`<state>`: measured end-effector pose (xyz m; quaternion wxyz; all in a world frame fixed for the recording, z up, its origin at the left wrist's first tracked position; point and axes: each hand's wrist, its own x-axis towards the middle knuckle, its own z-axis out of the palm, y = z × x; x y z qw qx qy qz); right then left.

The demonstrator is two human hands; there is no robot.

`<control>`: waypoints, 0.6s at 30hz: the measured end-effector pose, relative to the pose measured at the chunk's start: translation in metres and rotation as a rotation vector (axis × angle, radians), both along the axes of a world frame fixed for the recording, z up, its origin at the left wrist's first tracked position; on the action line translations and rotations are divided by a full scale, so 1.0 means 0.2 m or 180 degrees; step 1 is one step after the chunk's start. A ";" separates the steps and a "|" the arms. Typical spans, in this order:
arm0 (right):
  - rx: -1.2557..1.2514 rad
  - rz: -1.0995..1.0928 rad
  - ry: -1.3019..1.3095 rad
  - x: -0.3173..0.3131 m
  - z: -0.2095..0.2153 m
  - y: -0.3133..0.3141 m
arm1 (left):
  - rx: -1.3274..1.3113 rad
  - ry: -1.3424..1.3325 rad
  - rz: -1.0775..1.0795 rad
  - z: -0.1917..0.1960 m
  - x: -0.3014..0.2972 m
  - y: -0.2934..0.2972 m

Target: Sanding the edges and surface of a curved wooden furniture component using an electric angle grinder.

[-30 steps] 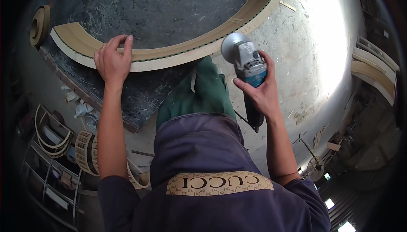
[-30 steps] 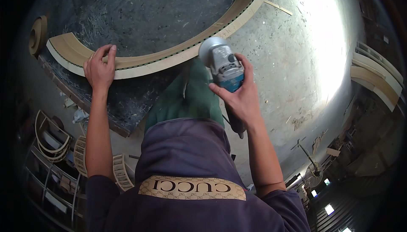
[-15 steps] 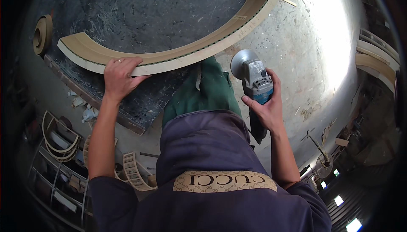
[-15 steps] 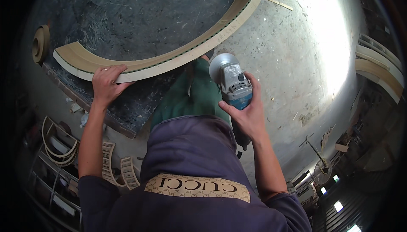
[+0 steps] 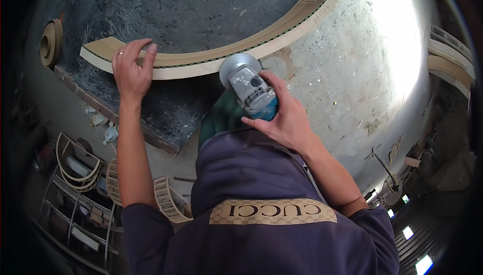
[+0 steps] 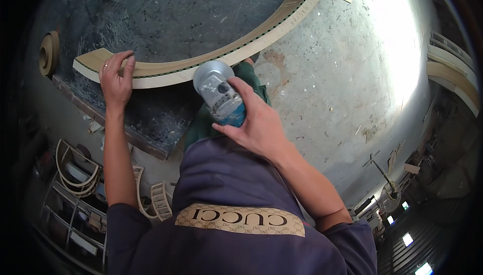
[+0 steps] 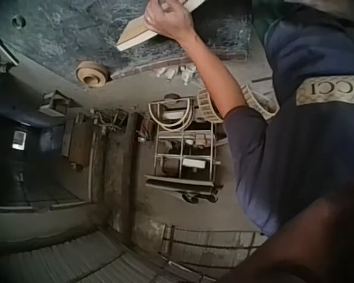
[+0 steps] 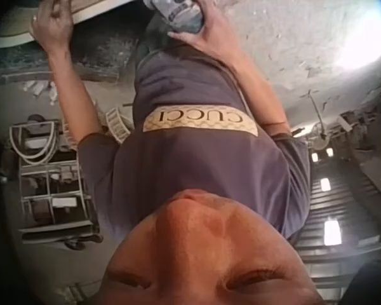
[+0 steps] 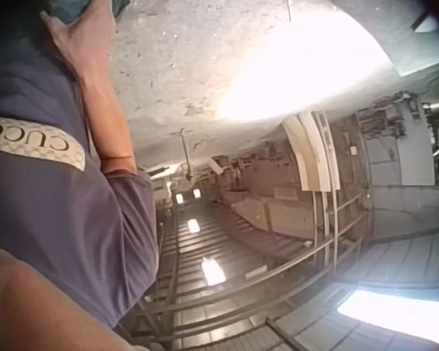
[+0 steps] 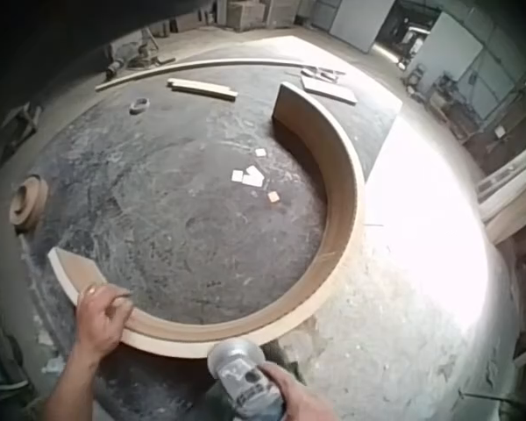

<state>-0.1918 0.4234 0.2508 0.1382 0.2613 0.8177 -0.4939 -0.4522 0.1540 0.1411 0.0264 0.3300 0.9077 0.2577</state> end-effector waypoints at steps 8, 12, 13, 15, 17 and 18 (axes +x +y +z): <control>-0.0072 0.0301 -0.0089 -0.07 -0.04 -0.08 | -0.0360 0.0053 0.0484 -0.08 0.00 0.03; 0.0074 -0.0100 -0.0071 -0.02 -0.03 0.00 | -0.0370 0.0103 0.0492 -0.08 -0.01 0.03; 0.0070 -0.0092 -0.0073 -0.01 -0.03 0.03 | -0.0375 0.0113 0.0493 -0.08 -0.01 0.02; 0.0044 -0.0496 -0.0168 0.02 -0.02 0.10 | -0.0376 0.0112 0.0509 -0.08 -0.01 0.02; 0.0235 -0.0504 -0.0055 0.06 -0.03 0.16 | -0.0379 0.0113 0.0521 -0.08 0.00 0.02; 0.0146 -0.0758 -0.0093 0.08 -0.04 0.18 | -0.0394 0.0126 0.0519 -0.08 0.00 0.02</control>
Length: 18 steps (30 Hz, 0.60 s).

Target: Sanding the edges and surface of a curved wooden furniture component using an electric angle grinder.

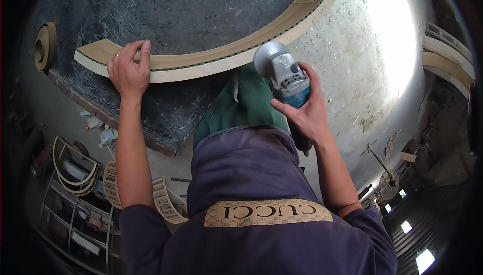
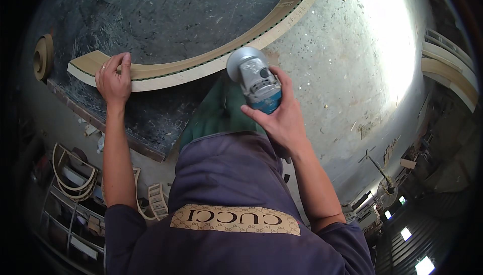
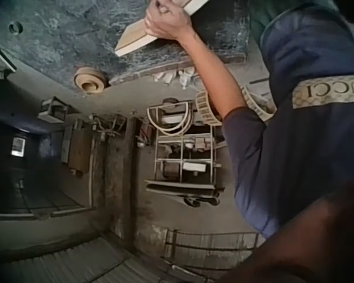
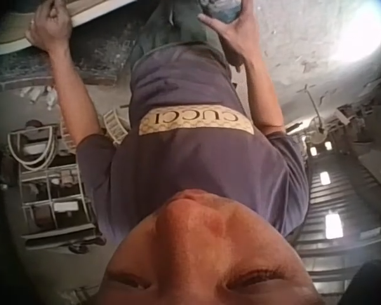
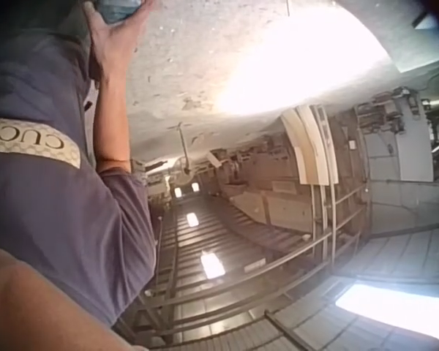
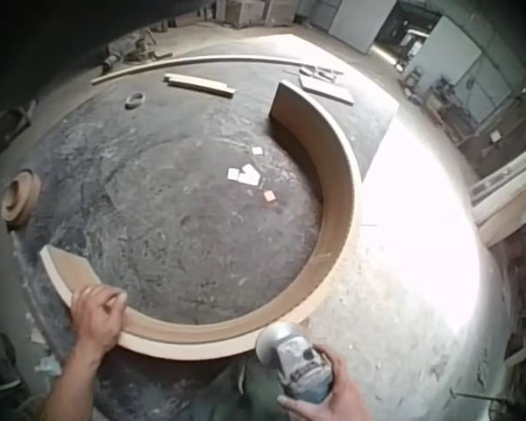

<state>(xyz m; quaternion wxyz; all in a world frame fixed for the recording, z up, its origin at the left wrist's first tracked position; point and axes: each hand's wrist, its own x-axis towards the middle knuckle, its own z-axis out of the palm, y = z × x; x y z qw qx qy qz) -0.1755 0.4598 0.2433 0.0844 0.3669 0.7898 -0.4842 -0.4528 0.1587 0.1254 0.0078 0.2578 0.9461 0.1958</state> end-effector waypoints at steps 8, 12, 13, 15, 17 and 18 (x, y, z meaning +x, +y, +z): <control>-0.0012 0.0214 0.0005 -0.06 0.02 -0.08 | 0.0014 -0.0039 -0.0090 0.00 -0.01 -0.01; -0.0131 0.0935 0.0080 -0.17 0.01 -0.26 | 0.0070 -0.0081 -0.0094 0.00 -0.01 0.00; -0.0160 0.1126 0.0080 -0.19 -0.01 -0.29 | 0.0086 -0.0070 -0.0087 0.00 -0.01 0.00; -0.0231 0.1318 -0.0038 -0.25 0.00 -0.36 | 0.0108 -0.0061 -0.0085 0.00 -0.01 0.00; -0.0293 0.1506 -0.0168 -0.28 0.00 -0.39 | 0.0088 -0.0069 -0.0075 0.00 -0.01 0.00; -0.0322 0.1560 -0.0183 -0.29 0.00 -0.39 | 0.0093 -0.0068 -0.0074 0.00 -0.01 -0.01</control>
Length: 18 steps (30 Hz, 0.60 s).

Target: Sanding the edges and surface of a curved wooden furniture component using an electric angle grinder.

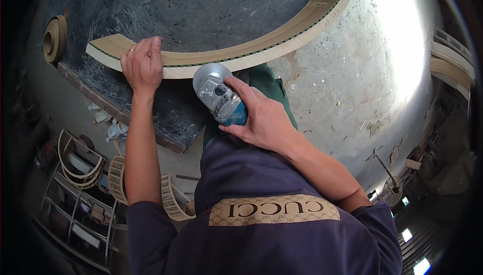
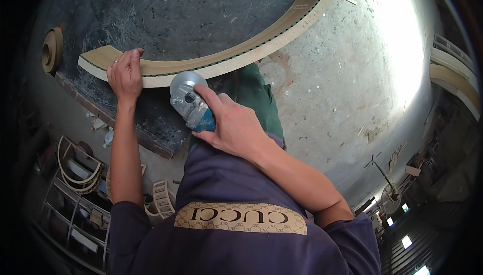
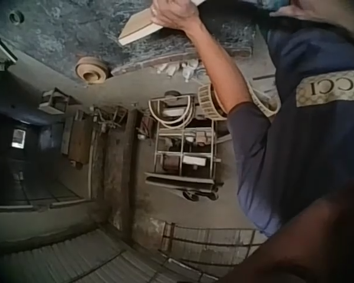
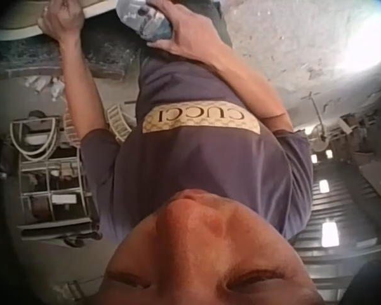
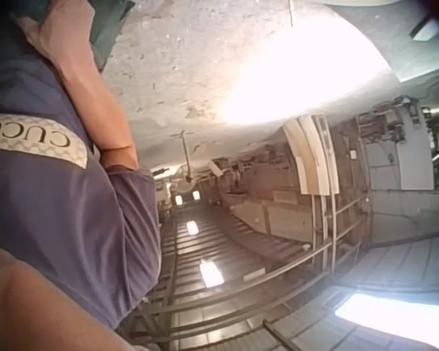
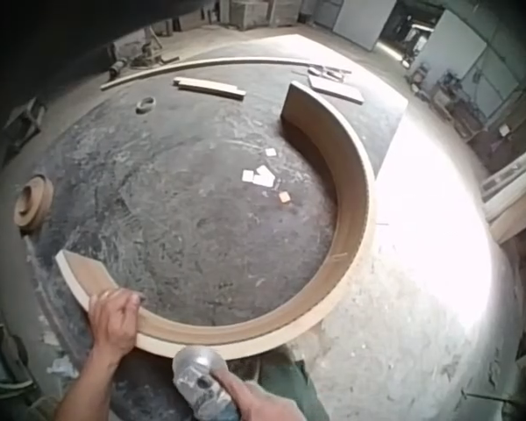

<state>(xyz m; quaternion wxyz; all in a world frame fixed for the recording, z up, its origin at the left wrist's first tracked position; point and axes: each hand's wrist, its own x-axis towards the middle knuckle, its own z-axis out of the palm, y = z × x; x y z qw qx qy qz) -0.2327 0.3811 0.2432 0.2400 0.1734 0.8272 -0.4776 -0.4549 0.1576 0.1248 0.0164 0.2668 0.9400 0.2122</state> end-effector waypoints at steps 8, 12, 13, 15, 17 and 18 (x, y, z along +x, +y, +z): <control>0.0174 -0.0705 0.0281 0.14 -0.01 0.20 | -0.0020 0.0011 0.0045 0.00 0.00 -0.01; 0.0509 -0.1185 0.0417 0.24 0.01 0.37 | -0.0058 -0.0040 0.0064 0.00 0.01 0.01; 0.0518 -0.1191 0.0420 0.26 0.01 0.41 | -0.0122 -0.0057 0.0055 0.00 0.01 0.00; 0.0138 -0.1884 0.0065 0.30 0.01 0.47 | -0.0178 -0.0068 0.0029 0.00 0.00 -0.01; 0.0172 -0.1957 0.0210 0.32 0.01 0.49 | -0.0197 -0.0031 0.0017 0.01 0.00 0.00; 0.0259 -0.1860 0.0245 0.32 0.01 0.49 | -0.0188 -0.0023 -0.0003 0.01 0.00 0.00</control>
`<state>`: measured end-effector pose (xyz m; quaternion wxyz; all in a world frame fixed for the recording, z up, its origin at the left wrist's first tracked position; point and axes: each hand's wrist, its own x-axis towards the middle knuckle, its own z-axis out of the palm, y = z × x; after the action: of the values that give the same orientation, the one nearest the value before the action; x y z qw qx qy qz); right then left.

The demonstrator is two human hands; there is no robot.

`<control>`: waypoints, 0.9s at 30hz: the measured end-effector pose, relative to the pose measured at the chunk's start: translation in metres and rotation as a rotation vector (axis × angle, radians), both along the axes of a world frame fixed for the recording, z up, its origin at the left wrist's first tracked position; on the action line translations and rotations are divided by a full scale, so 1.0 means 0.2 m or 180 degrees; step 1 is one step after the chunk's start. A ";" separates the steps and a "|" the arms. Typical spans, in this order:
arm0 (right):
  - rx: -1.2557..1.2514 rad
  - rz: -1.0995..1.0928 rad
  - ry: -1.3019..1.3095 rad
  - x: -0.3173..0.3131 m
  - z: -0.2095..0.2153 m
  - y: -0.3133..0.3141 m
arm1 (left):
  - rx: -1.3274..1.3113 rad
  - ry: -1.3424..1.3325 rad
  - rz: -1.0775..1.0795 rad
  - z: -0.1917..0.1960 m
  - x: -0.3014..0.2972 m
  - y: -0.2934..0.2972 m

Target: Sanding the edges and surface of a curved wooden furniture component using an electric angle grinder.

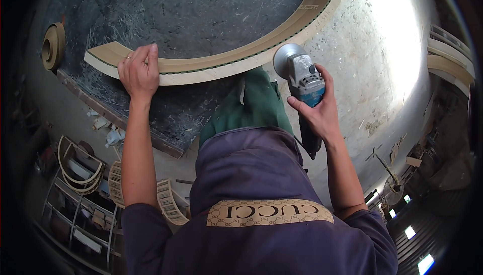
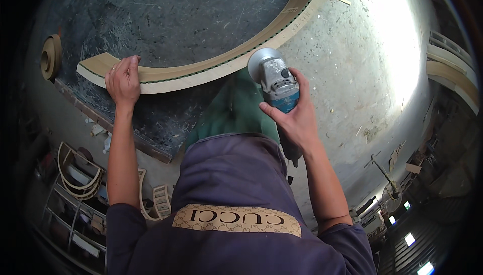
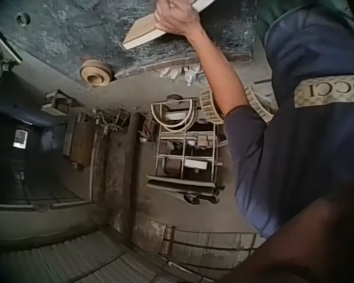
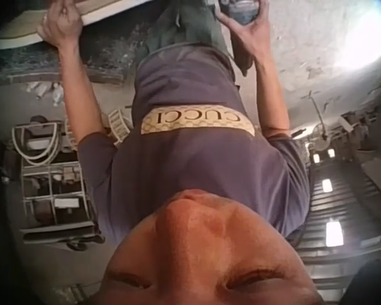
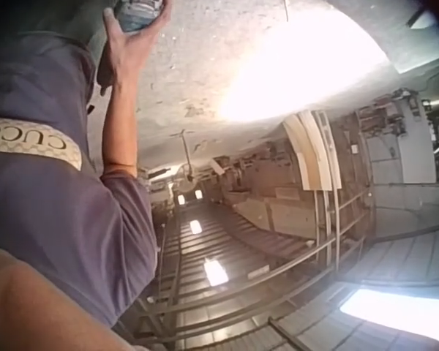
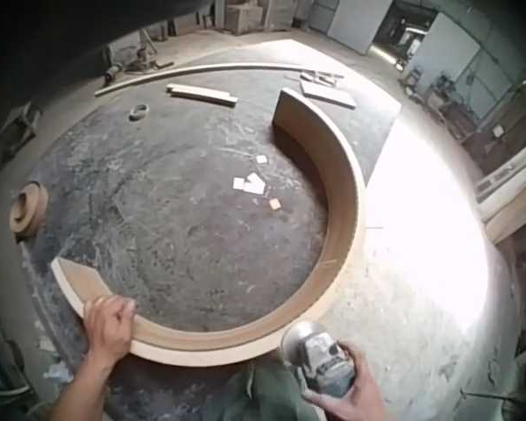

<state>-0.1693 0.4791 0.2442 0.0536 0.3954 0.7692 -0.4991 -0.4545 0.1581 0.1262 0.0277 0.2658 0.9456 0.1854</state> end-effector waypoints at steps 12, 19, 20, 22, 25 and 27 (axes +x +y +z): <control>-0.0210 0.1457 0.0052 -0.15 0.01 -0.22 | -0.0408 -0.0210 -0.0006 0.02 0.00 0.01; -0.0022 0.1059 -0.0042 -0.09 0.00 0.12 | -0.0420 -0.0158 -0.0016 0.01 -0.01 0.00; -0.0006 0.0922 -0.0041 -0.08 0.00 0.19 | -0.0429 -0.0155 -0.0026 0.01 -0.01 0.00; 0.0067 0.0713 -0.0060 -0.06 -0.01 0.34 | -0.0445 -0.0127 -0.0009 0.02 0.00 0.01; 0.0118 0.0537 -0.0085 -0.09 0.00 0.55 | -0.0565 -0.0146 -0.0033 0.02 0.00 0.00; 0.0159 0.0583 -0.0026 -0.09 -0.01 0.70 | -0.0623 0.0274 -0.0008 0.02 0.01 0.02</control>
<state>-0.1877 0.6184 0.2422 0.0923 0.3266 0.8141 -0.4712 -0.4522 0.1617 0.1310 0.0131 0.2707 0.9592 0.0805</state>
